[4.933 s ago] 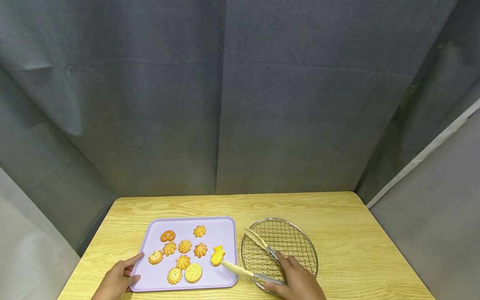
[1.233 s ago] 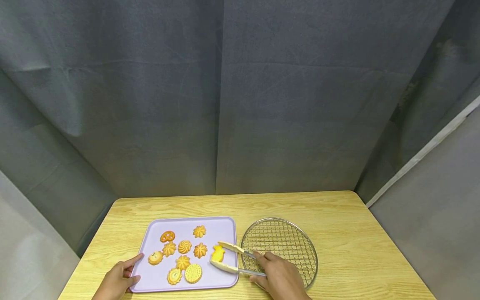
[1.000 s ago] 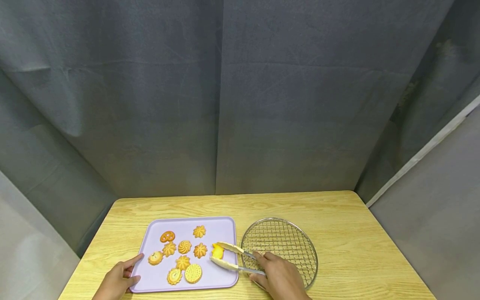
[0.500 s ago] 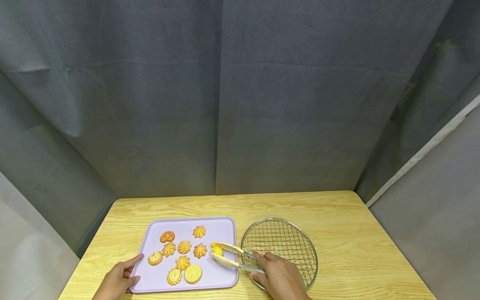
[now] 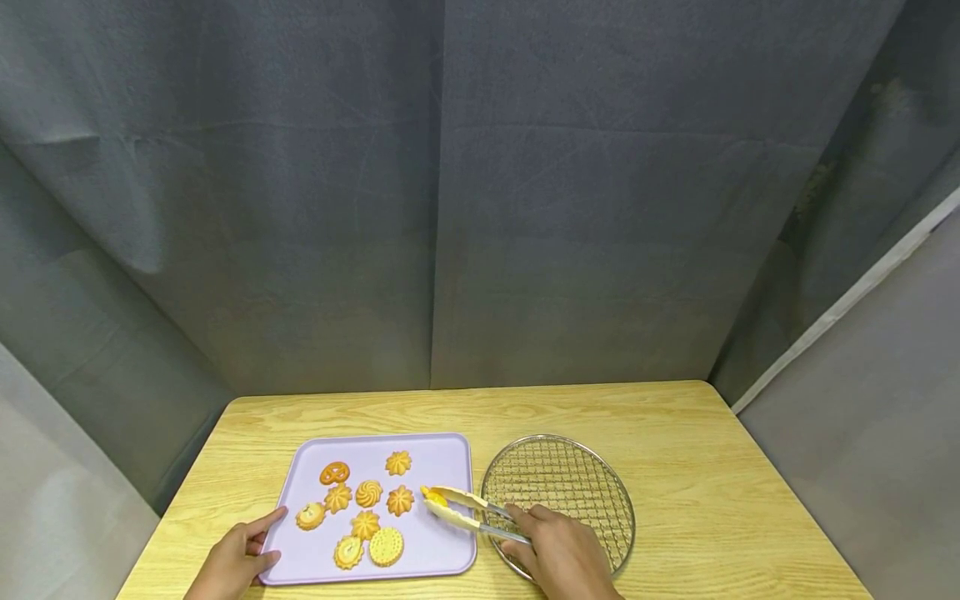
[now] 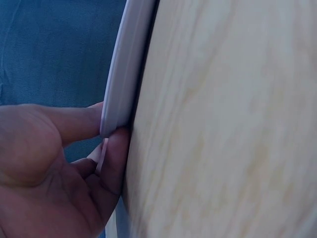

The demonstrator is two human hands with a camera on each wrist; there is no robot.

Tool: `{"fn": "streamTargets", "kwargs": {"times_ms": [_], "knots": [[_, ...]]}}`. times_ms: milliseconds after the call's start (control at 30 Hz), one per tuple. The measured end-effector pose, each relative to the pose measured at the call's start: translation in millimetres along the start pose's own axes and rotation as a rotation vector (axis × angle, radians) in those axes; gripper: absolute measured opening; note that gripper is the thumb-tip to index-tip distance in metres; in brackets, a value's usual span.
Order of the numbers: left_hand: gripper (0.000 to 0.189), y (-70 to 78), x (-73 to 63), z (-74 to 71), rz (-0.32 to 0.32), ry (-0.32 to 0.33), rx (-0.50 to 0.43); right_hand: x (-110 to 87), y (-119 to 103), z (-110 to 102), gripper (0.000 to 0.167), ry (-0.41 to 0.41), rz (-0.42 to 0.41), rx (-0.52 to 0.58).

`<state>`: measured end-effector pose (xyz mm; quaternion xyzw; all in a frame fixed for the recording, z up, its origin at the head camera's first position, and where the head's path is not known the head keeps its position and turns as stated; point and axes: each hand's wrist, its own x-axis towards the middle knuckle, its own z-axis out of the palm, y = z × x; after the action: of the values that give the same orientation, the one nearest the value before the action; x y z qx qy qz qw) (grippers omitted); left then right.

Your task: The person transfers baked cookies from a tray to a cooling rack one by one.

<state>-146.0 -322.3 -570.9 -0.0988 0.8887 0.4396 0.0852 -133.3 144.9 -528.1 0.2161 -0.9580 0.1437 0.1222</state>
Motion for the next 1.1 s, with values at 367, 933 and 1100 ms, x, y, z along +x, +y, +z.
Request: {"fn": "streamTargets", "kwargs": {"times_ms": [367,933,1100], "knots": [[0.065,-1.3,0.9,-0.1,0.012,-0.006,-0.011,-1.9,-0.1,-0.9,0.048,0.024,0.013,0.012],[0.065,0.2,0.2,0.5,0.008,-0.003,-0.003,-6.1,2.7,-2.4,0.049,0.044,0.063,0.026],[0.065,1.6,0.0,0.8,0.007,0.003,0.011,-7.3,4.2,-3.8,0.049,0.057,0.08,0.019]]}}
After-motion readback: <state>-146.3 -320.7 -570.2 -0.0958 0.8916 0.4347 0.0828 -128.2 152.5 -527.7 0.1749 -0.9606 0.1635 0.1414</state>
